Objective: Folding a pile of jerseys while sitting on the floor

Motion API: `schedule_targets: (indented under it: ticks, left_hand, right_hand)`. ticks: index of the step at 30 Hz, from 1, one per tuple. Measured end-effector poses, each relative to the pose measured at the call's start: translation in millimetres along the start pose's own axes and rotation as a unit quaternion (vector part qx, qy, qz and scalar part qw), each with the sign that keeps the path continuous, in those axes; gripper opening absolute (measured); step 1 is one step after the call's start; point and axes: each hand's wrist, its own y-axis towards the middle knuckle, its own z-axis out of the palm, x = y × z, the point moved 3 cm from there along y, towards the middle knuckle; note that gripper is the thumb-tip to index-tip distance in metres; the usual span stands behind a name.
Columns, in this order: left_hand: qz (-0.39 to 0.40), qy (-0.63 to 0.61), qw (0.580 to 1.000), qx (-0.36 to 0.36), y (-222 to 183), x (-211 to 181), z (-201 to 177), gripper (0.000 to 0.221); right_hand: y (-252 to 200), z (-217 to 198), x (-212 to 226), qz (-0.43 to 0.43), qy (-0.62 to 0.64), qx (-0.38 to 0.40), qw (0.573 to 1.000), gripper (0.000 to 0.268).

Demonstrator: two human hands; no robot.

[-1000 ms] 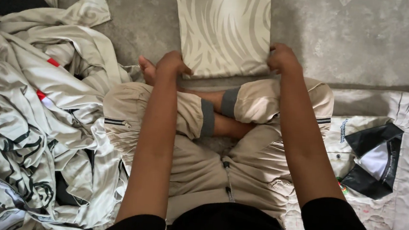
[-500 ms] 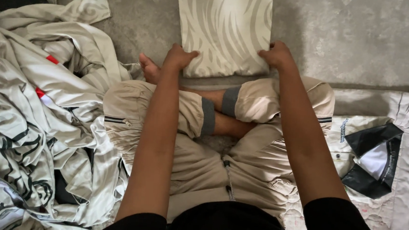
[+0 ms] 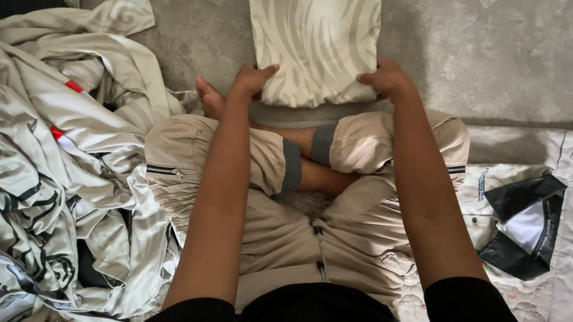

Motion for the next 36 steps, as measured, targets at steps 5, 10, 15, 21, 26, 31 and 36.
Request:
schedule_targets:
  ticks: [5,10,15,21,26,31,36]
  left_hand:
    - [-0.024,0.047,0.998,0.022,19,16,8,0.094]
    - [-0.02,0.11,0.994,-0.01,35,32,11,0.079]
    - [-0.006,0.072,0.997,-0.016,13,16,7,0.075]
    - [-0.028,0.036,0.999,0.008,29,25,10,0.084]
    - [0.019,0.082,0.996,-0.036,65,48,11,0.064]
    - [-0.055,0.039,0.997,-0.027,32,20,5,0.055]
    - [-0.073,0.153,0.985,0.016,23,16,3,0.057]
  right_hand:
    - [24,-2,-18,0.015,0.031,0.015,0.999,0.055]
    - [26,-2,-26,0.037,-0.041,0.02,0.998,0.055]
    - [42,-5,-36,-0.038,-0.191,-0.038,0.98,0.051]
    - [50,-3,-38,-0.04,-0.106,-0.023,0.993,0.076]
    - [65,-1,-48,-0.072,-0.11,-0.057,0.99,0.044]
    - [55,-2,-34,-0.021,-0.086,-0.066,0.994,0.044]
    - [50,-11,-27,0.034,-0.19,-0.015,0.981,0.038]
